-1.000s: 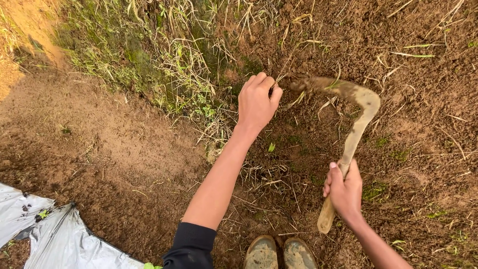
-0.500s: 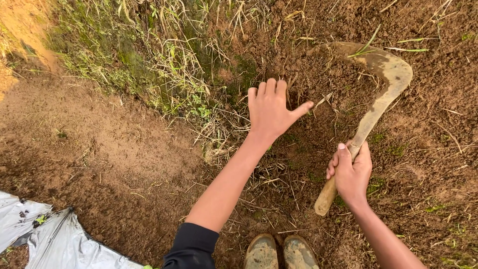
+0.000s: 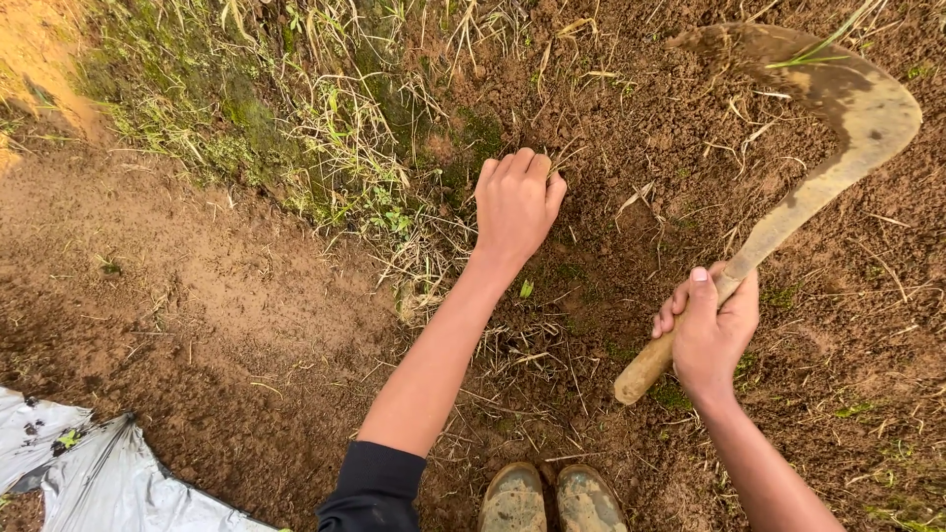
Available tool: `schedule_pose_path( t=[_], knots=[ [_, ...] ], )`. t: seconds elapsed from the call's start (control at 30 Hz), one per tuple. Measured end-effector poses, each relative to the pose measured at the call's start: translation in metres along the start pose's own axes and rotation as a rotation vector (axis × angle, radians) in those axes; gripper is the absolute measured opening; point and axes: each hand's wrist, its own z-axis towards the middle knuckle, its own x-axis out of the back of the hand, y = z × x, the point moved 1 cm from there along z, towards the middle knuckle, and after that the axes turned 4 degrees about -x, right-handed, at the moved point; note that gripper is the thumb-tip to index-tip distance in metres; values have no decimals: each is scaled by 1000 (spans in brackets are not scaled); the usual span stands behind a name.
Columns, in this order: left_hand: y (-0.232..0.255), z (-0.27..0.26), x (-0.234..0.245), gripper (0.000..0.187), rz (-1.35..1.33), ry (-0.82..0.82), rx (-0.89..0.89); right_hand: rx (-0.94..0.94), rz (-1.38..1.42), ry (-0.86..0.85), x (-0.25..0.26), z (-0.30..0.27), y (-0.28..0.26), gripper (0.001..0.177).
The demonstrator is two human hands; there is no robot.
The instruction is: The person uses a hand hoe to loosen soil and remove weeds from a garden bed. They repeatedly strike the ground with the tool and pull out uprooted weeds by hand, clearing the area around small plants.
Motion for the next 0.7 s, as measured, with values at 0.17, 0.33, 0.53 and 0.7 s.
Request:
schedule_pose_path(
  t=[0.17, 0.33, 0.53, 0.7],
  knots=[
    [-9, -16, -5, 15, -41, -22, 70, -197, -158, -124, 7, -46, 67, 14],
    [-13, -24, 9, 16, -98, -32, 122, -340, -238, -146, 15, -53, 72, 11],
    [-13, -24, 17, 13, -125, 9, 171, -208, -86, -84, 5, -34, 53, 9],
    [-29, -25, 36, 12, -159, -156, 334, -529, -437, -313, 22, -98, 123, 16]
  ],
)
